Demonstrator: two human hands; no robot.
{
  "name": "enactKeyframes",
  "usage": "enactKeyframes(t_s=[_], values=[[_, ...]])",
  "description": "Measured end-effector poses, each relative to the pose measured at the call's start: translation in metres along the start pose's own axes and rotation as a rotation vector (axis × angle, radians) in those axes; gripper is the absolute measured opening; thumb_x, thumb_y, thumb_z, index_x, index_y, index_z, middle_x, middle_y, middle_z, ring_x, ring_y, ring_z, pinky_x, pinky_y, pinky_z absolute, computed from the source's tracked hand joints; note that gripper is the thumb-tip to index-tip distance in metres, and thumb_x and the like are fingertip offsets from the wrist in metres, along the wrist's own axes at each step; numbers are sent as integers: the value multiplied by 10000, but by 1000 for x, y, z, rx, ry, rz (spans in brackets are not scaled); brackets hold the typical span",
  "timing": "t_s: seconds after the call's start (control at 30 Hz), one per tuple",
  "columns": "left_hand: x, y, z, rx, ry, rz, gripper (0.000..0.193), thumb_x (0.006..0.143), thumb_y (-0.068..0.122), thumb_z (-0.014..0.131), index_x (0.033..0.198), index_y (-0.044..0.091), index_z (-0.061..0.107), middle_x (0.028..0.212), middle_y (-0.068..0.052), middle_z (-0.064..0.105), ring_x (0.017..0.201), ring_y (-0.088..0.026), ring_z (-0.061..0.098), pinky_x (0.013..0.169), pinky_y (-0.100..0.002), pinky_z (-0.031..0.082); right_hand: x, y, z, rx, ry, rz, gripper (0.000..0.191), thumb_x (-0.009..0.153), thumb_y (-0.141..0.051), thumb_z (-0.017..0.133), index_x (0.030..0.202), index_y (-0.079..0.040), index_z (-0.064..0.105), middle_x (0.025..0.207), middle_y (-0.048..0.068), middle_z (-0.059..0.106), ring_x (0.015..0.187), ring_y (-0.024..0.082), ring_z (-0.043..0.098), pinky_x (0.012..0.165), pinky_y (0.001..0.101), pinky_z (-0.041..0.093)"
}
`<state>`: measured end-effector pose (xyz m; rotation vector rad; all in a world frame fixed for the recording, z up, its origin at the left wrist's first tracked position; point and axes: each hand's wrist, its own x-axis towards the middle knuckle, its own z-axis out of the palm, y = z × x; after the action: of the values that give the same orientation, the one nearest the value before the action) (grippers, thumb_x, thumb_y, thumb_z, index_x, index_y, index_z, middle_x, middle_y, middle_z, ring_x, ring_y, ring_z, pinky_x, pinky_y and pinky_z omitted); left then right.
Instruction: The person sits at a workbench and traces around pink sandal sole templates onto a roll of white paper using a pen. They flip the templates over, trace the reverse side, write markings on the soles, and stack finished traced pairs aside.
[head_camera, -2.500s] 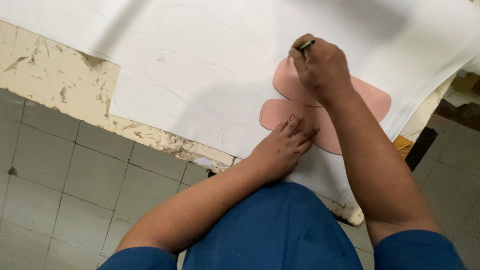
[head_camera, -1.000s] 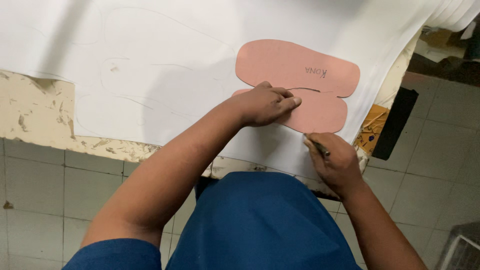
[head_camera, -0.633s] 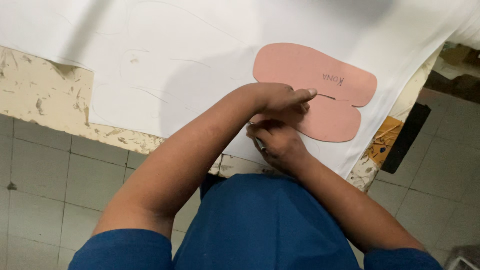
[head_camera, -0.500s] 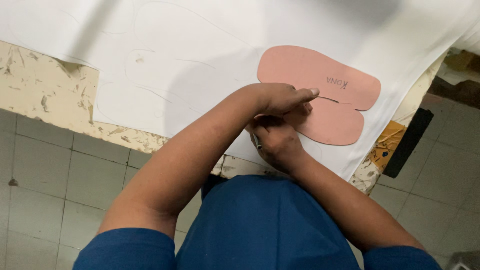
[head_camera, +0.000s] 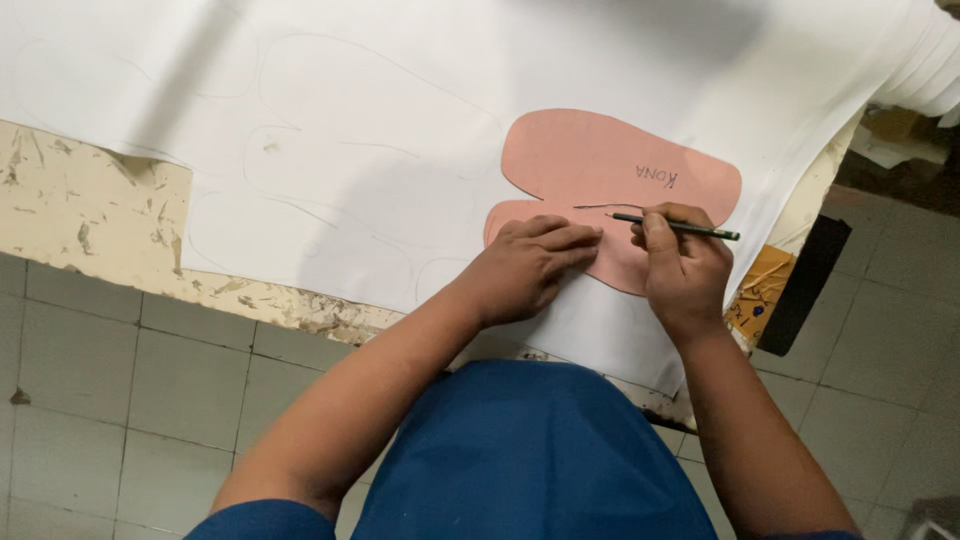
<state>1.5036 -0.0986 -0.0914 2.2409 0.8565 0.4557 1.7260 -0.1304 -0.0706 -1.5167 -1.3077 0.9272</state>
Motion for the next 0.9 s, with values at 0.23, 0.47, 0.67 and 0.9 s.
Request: enactKeyframes(t_s=[0.23,0.47,0.67,0.9], values=[[0,4,-2,81,-26,-6,495,853,164,690,1347,165,665,1512,36,536,1331,-209,517,1022,-414,454,14,-2,16,-46,-83,22,152,1084,-122,598,1127,16,642,972,99,737,898,148,735,803,283,619],[1,4,0,66,-14,-21,563,786,138,693,1348,161,666,1516,22,525,1319,-218,510,1004,-420,445,22,-13,4,-314,-172,-148,153,1047,-130,659,1098,10,694,947,121,746,834,161,725,747,298,577],[1,4,3,77,3,-30,484,830,118,661,1311,162,695,1511,48,553,1335,-208,520,1035,-407,439,17,-16,-39,-645,-5,-76,167,1058,-167,682,1066,-9,735,880,131,735,751,178,690,702,323,558],[-3,-2,-2,-146,126,-28,362,913,146,642,1269,110,696,1473,-45,579,1337,-258,538,1114,-416,462,-7,13,-56,-113,116,37,214,1142,-164,522,1055,10,612,993,79,664,870,142,707,766,292,651]])
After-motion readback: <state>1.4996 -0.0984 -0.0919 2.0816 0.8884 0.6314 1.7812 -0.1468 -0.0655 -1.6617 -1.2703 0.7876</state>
